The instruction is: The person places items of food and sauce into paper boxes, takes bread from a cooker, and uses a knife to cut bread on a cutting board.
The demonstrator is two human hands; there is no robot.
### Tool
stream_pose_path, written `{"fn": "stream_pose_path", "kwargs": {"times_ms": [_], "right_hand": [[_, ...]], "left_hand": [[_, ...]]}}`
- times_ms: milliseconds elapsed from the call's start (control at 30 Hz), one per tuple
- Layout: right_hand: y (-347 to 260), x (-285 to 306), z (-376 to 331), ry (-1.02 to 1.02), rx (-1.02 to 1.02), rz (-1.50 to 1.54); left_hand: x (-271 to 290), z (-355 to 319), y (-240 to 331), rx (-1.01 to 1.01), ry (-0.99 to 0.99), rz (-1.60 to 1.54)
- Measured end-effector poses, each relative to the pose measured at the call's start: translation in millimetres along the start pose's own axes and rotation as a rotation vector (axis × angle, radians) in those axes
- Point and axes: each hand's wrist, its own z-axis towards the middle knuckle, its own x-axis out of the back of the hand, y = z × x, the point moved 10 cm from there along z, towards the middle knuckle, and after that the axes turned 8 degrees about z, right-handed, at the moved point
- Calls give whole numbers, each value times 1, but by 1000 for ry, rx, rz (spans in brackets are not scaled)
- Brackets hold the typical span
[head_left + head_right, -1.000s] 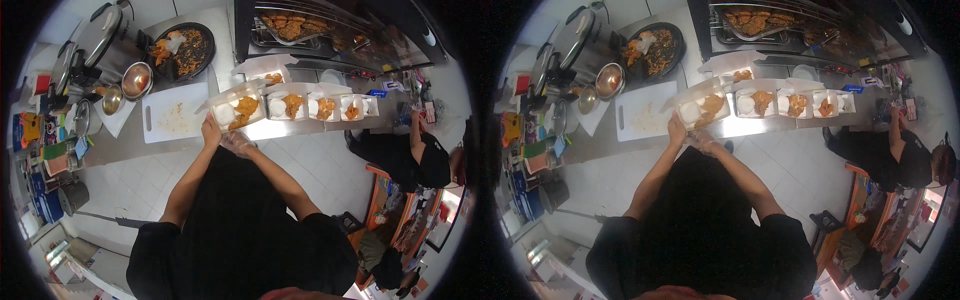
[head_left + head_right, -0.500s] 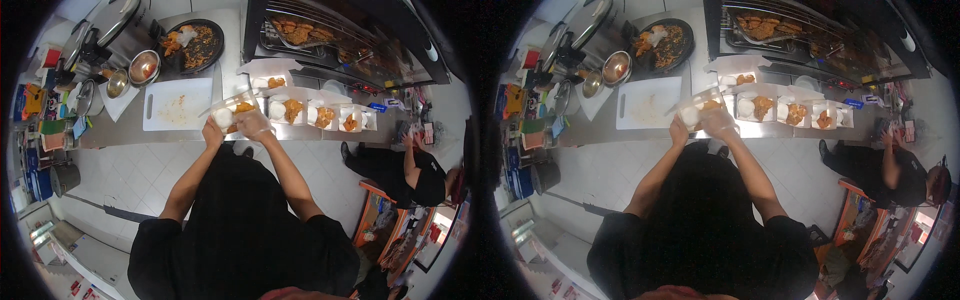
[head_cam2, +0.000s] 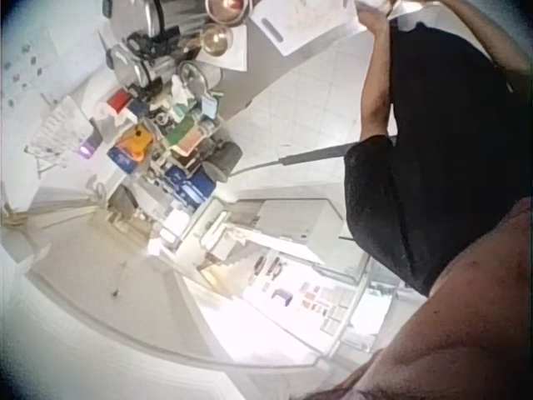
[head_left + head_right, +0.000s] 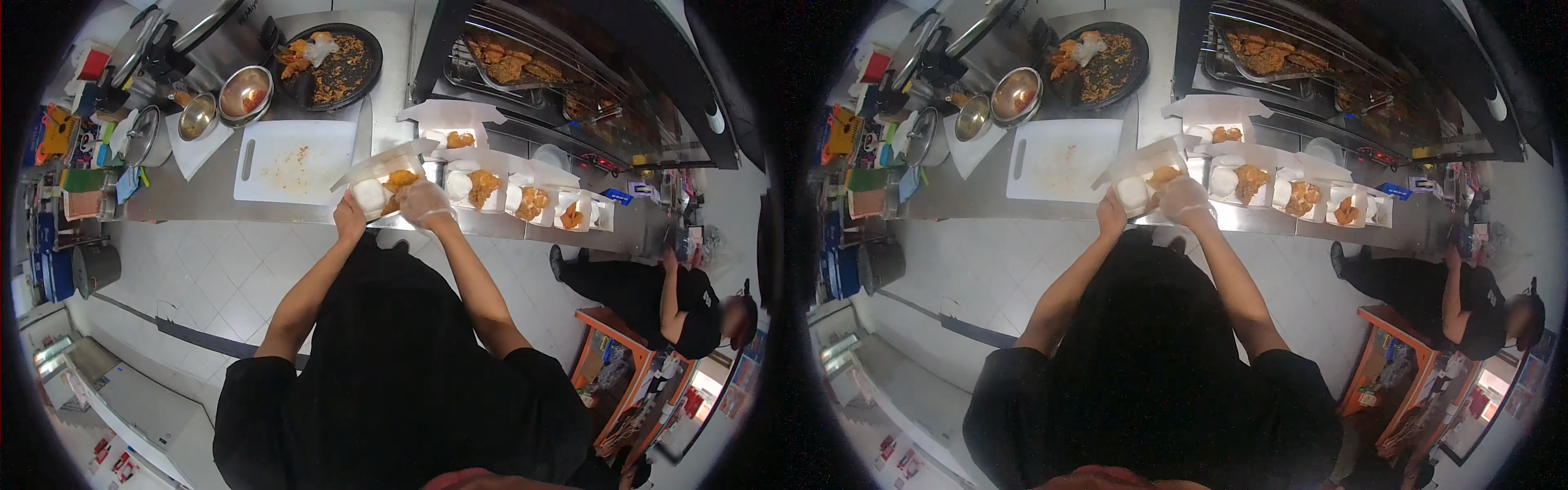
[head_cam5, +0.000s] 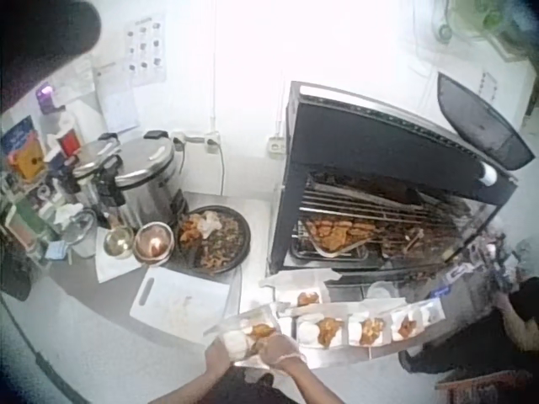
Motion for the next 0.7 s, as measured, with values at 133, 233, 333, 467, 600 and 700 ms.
{"fn": "stream_pose_path", "kwargs": {"times_ms": [133, 233, 333, 467, 600, 700], "right_hand": [[13, 15, 6, 193, -48, 14], [2, 8, 22, 71, -16, -107], [-3, -3, 25, -99, -40, -204], [-3, -19, 19, 106, -22, -280], [-1, -25, 20, 56, -120, -363], [15, -32, 24, 146, -120, -352]], "left_hand": [[-6, -5, 12, -30, 1, -23], [-9, -9, 17, -52, 1, -37], [-15, -12, 18, -66, -8, -26], [-20, -14, 17, -83, -8, -26], [-24, -11, 13, -172, 10, -17], [-26, -10, 17, -181, -11, 5]]}}
